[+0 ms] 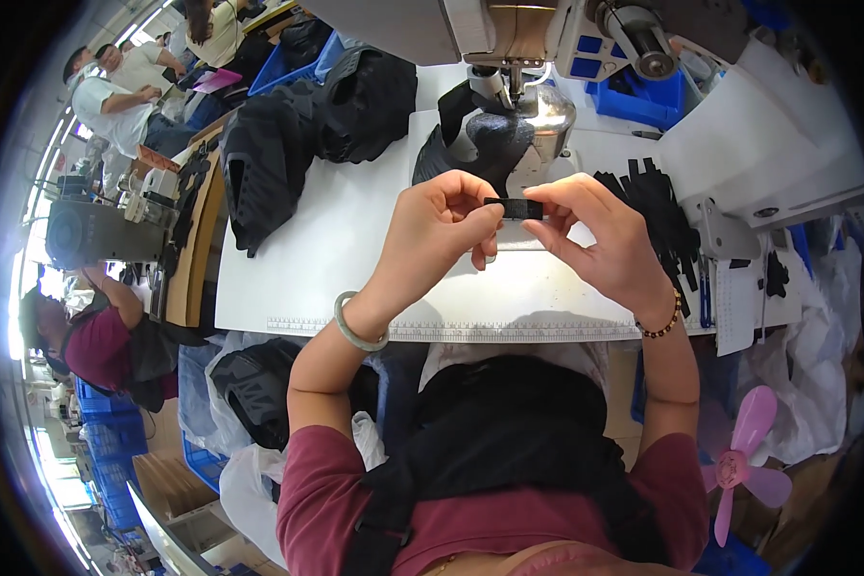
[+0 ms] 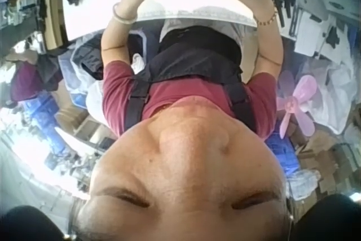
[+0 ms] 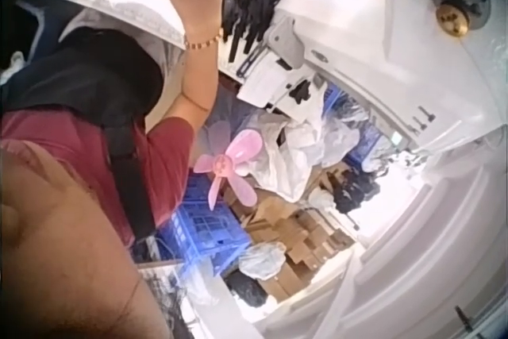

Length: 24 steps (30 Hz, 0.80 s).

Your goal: Stitching black shoe uppers and components using an industrial sewing machine.

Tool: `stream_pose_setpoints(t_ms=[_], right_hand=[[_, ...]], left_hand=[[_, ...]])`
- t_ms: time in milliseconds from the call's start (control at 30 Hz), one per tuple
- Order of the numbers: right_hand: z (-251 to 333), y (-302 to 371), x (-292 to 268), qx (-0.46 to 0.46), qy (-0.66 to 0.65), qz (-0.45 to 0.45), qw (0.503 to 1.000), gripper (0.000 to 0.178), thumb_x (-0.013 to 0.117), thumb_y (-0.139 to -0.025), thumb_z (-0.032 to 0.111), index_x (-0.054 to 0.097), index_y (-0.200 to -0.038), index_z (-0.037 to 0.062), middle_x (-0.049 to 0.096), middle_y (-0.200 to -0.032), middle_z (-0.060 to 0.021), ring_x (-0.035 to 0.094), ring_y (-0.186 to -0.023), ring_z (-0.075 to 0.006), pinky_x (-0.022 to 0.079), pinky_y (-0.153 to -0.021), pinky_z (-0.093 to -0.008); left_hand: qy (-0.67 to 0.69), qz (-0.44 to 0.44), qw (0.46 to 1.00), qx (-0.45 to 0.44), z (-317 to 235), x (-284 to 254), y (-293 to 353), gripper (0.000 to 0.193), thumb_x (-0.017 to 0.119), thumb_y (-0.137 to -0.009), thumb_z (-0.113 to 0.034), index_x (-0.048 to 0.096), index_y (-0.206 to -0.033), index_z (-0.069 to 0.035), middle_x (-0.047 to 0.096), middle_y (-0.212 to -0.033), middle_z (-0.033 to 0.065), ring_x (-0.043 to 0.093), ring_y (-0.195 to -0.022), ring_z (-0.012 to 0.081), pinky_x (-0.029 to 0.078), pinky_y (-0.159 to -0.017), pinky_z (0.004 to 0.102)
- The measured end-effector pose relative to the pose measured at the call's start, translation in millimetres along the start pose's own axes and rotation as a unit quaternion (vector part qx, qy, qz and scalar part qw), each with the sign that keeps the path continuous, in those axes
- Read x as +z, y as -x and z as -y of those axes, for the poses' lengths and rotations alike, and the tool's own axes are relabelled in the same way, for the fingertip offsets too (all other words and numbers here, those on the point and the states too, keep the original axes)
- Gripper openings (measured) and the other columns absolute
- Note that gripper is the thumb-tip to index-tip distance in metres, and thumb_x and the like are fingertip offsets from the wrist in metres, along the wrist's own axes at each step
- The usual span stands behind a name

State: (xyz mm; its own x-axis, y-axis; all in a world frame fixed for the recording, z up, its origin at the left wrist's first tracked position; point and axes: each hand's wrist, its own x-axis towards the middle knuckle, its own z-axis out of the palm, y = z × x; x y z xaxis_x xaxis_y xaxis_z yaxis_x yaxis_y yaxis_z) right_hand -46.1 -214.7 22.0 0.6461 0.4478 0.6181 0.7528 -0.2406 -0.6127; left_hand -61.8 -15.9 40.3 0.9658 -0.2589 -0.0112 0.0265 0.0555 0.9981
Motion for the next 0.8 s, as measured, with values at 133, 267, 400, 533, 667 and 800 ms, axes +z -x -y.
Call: stream_pose_setpoints(t_ms=[133, 267, 400, 533, 667, 800], right_hand=[[-0.5, -4.2, -1.1, -0.018, 0.019, 0.007, 1.000, 0.022, 0.069, -0.078, 0.006, 0.057, -0.097, 0.0036, 0.052, -0.078, -0.0043, 0.054, -0.062, -0.0106, 0.047, -0.056, -0.0217], [-0.7, -6.6, -1.7, -0.020, 0.024, 0.008, 0.999, 0.022, 0.069, -0.077, 0.005, 0.058, -0.096, 0.0038, 0.052, -0.079, -0.0043, 0.054, -0.063, -0.0098, 0.047, -0.056, -0.0212], [1.6, -5.6, 8.6, 0.050, -0.048, -0.055, 0.996, 0.026, 0.068, -0.080, 0.010, 0.050, -0.097, 0.0016, 0.053, -0.083, -0.0038, 0.057, -0.059, -0.0088, 0.047, -0.051, -0.0204], [4.2, -21.3, 26.0, 0.270, -0.369, -0.118, 0.882, 0.022, 0.055, -0.090, 0.013, 0.035, -0.094, 0.0048, 0.054, -0.079, -0.0095, 0.062, -0.052, -0.0155, 0.044, -0.037, -0.0169], [7.4, -39.3, 57.3, 0.235, -0.419, -0.274, 0.833, 0.020, 0.053, -0.092, 0.014, 0.035, -0.086, 0.0072, 0.047, -0.063, -0.0026, 0.050, -0.038, -0.0116, 0.034, -0.034, -0.0172], [-4.1, -33.8, 61.4, 0.203, -0.320, -0.311, 0.872, 0.025, 0.056, -0.088, 0.005, 0.034, -0.079, 0.0088, 0.034, -0.062, 0.0049, 0.029, -0.046, -0.0007, 0.026, -0.040, -0.0179]], left_hand=[[0.018, 0.034, 0.999, -0.024, -0.4, -6.1, -4.9, 0.011, 0.059, -0.083, -0.007, 0.055, -0.087, 0.003, 0.058, -0.068, 0.0045, 0.057, -0.056, 0.0090, 0.046, -0.047, 0.0200], [-0.011, 0.057, 0.997, -0.046, -10.1, -4.6, -9.6, 0.011, 0.059, -0.083, -0.007, 0.055, -0.086, 0.002, 0.057, -0.067, 0.0037, 0.057, -0.055, 0.0085, 0.046, -0.046, 0.0196], [-0.027, 0.014, 1.000, 0.005, -19.9, -13.3, -6.0, 0.012, 0.060, -0.083, -0.007, 0.056, -0.087, 0.003, 0.057, -0.066, 0.0035, 0.055, -0.052, 0.0073, 0.041, -0.042, 0.0189], [-0.003, -0.050, 0.996, 0.076, -43.0, -27.7, -20.8, 0.015, 0.060, -0.081, -0.009, 0.058, -0.085, 0.005, 0.056, -0.063, 0.0039, 0.049, -0.048, 0.0058, 0.036, -0.039, 0.0176], [0.018, -0.032, 0.998, 0.044, -48.6, -27.8, -42.9, 0.016, 0.060, -0.080, -0.011, 0.060, -0.082, 0.005, 0.056, -0.063, 0.0032, 0.049, -0.047, 0.0058, 0.034, -0.039, 0.0174], [-0.018, 0.002, 1.000, 0.000, -31.7, -26.7, -53.4, 0.015, 0.061, -0.082, -0.012, 0.058, -0.080, 0.002, 0.056, -0.064, 0.0027, 0.051, -0.048, 0.0054, 0.036, -0.037, 0.0159]])
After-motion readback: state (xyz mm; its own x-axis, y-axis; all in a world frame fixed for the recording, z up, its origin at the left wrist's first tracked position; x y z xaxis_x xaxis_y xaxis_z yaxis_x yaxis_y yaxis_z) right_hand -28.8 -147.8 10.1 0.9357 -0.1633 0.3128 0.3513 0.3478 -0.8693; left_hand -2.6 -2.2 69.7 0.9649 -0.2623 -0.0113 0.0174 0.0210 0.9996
